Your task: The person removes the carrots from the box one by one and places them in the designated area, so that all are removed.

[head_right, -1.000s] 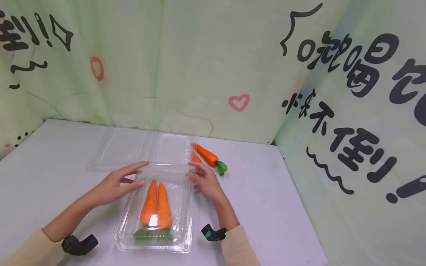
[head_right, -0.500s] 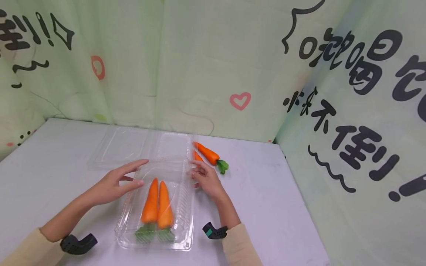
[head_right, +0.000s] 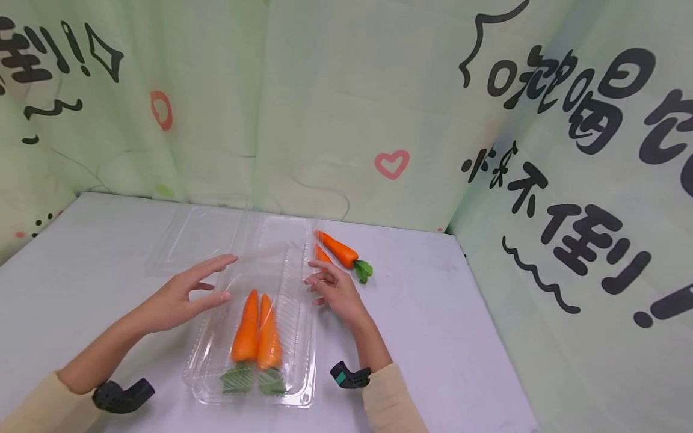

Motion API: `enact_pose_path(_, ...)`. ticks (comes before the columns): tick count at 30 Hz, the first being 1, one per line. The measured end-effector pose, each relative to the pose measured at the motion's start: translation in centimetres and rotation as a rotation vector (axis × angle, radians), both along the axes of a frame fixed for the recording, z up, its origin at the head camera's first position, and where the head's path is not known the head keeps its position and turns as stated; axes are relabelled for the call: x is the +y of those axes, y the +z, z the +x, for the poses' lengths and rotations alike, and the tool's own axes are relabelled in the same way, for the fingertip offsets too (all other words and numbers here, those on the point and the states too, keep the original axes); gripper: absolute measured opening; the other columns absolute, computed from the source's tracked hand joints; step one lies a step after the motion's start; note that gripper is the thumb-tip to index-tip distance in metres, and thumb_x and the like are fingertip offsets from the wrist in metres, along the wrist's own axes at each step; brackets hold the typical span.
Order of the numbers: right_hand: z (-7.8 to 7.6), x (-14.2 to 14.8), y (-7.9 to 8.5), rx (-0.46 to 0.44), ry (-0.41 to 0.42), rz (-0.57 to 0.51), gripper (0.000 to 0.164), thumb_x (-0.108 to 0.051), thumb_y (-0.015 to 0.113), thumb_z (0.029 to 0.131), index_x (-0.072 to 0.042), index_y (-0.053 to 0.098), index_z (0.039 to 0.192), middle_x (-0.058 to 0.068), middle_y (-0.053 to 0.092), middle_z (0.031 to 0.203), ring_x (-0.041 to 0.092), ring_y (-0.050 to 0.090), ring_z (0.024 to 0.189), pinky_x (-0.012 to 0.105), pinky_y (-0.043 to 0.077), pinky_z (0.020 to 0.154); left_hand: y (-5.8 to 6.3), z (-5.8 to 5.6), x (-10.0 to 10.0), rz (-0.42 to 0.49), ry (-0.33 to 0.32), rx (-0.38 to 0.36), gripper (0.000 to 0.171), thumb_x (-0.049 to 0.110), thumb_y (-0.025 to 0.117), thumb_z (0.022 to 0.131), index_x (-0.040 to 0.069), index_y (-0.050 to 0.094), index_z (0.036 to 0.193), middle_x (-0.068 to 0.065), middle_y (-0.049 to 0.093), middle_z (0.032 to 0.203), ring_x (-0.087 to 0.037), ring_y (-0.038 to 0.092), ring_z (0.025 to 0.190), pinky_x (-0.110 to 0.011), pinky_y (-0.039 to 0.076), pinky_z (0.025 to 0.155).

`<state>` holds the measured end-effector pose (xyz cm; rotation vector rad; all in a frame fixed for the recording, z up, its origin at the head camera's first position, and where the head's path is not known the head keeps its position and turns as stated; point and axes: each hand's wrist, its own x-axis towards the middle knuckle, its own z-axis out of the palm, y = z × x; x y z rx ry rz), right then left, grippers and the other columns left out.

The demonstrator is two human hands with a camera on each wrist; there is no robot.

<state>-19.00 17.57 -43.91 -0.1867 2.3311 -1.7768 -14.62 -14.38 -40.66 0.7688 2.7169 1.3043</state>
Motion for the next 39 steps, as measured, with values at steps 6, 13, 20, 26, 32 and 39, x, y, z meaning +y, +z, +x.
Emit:
enact_pose_path(6, 0.0, -0.1, 0.1, -0.023, 0.001, -0.001, 0.041, -0.016, 0.060, 0.096, -0.014, 0.054, 0.136, 0.019, 0.066, 0.114, 0.021, 0.064, 0.092, 0.027, 0.059, 0.069, 0.5, 0.1, -0.3, -0.008, 0.008, 0.013, 0.067, 0.037, 0.065, 0.092, 0.021, 0.036, 0.150, -0.011, 0.035, 0.155, -0.034, 0.038, 0.139, -0.047, 0.053, 0.095)
enact_pose_path(13, 0.1, -0.4, 0.8, -0.029, 0.014, -0.006, 0.042, -0.016, 0.060, 0.096, -0.010, 0.053, 0.137, 0.022, 0.066, 0.114, 0.037, 0.063, 0.099, 0.030, 0.059, 0.068, 1.1, 0.3, -0.7, 0.006, 0.000, 0.030, 0.066, 0.035, 0.064, 0.092, 0.020, 0.035, 0.150, -0.010, 0.034, 0.156, -0.034, 0.039, 0.138, -0.047, 0.053, 0.094)
enact_pose_path(20, 1.2, -0.9, 2.8, -0.019, 0.016, -0.006, 0.039, -0.012, 0.059, 0.096, -0.010, 0.055, 0.135, 0.023, 0.066, 0.113, 0.040, 0.063, 0.099, 0.030, 0.059, 0.070, 1.1, 0.5, -1.1, 0.017, 0.027, 0.053, 0.066, 0.031, 0.066, 0.092, 0.020, 0.036, 0.150, -0.008, 0.037, 0.155, -0.031, 0.041, 0.138, -0.046, 0.054, 0.093)
enact_pose_path(26, 1.0, -1.0, 2.4, -0.057, -0.004, -0.005, 0.041, -0.012, 0.058, 0.096, -0.010, 0.053, 0.137, 0.019, 0.067, 0.113, 0.040, 0.060, 0.103, 0.029, 0.059, 0.071, 1.3, 0.7, -1.4, 0.047, 0.045, 0.086, 0.062, 0.025, 0.064, 0.093, 0.019, 0.038, 0.149, -0.008, 0.039, 0.153, -0.029, 0.044, 0.135, -0.048, 0.054, 0.092)
enact_pose_path(32, 0.0, -0.5, 0.3, -0.037, -0.013, -0.014, 0.042, -0.018, 0.059, 0.096, -0.013, 0.053, 0.138, 0.017, 0.067, 0.114, 0.038, 0.061, 0.103, 0.028, 0.058, 0.070, 1.5, 0.7, -1.6, 0.066, 0.042, 0.103, 0.062, 0.020, 0.064, 0.093, 0.021, 0.038, 0.149, -0.006, 0.040, 0.153, -0.028, 0.049, 0.130, -0.041, 0.056, 0.090)
enact_pose_path(39, -0.2, -0.6, 0.0, -0.009, -0.023, -0.010, 0.041, -0.022, 0.062, 0.095, -0.015, 0.056, 0.135, 0.013, 0.070, 0.110, 0.025, 0.064, 0.094, 0.025, 0.057, 0.067, 1.6, 0.6, -2.2, 0.096, 0.031, 0.116, 0.061, 0.018, 0.063, 0.094, 0.021, 0.037, 0.149, -0.007, 0.042, 0.152, -0.028, 0.052, 0.126, -0.024, 0.054, 0.090)
